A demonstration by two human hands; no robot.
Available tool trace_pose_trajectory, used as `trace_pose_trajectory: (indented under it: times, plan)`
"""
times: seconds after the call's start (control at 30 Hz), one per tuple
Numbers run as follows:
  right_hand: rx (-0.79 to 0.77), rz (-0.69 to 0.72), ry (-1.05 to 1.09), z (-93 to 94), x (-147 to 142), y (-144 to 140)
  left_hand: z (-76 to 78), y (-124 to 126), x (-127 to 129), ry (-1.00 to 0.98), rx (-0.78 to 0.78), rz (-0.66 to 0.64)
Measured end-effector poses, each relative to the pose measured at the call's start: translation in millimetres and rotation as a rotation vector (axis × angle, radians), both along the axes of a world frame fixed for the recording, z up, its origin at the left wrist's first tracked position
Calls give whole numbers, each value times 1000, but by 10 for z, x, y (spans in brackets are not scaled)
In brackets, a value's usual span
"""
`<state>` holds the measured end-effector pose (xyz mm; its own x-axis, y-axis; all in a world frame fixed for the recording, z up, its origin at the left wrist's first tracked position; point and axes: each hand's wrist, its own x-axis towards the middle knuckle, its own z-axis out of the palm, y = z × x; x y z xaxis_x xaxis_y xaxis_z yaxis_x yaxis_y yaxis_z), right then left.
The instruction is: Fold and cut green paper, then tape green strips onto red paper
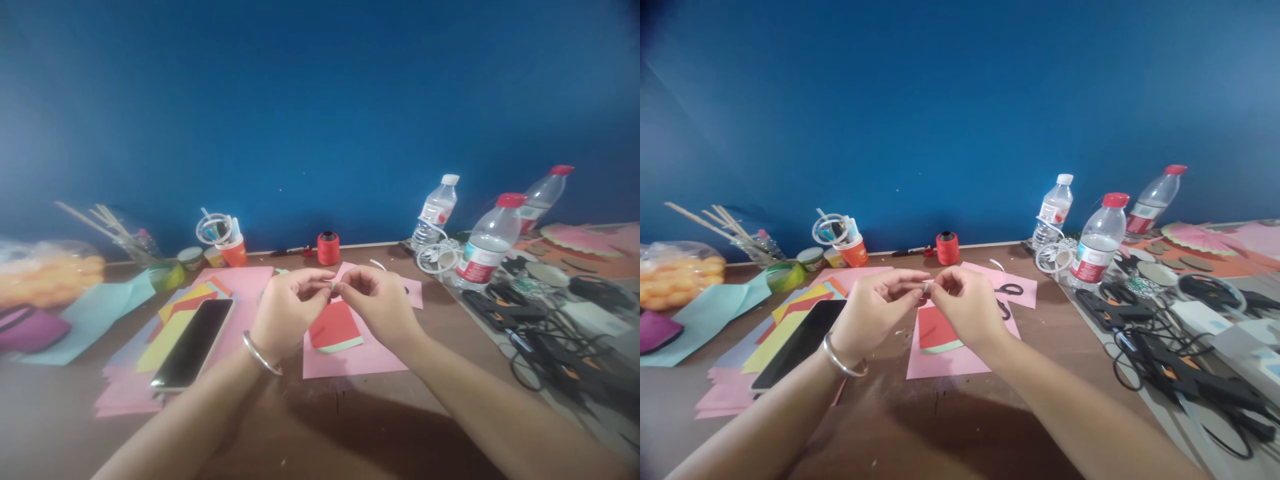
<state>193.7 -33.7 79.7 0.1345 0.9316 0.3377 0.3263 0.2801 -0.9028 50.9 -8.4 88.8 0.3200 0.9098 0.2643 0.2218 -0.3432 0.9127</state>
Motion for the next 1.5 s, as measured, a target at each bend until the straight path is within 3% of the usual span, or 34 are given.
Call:
trace_pose_trajectory:
  times: [0.67, 0.87, 1.13, 1.5]
  plan:
    - [23, 16, 2, -32, 3, 15, 6, -17, 25, -17, -25, 49]
    - [-9, 68, 33, -15, -4, 3, 58, -6, 4, -38, 74, 72]
    - [-154, 125, 118, 0, -11, 3, 143, 52, -102, 82, 118, 79]
    - [-186, 41, -31, 24, 19, 4, 95, 96, -112, 86, 122, 105]
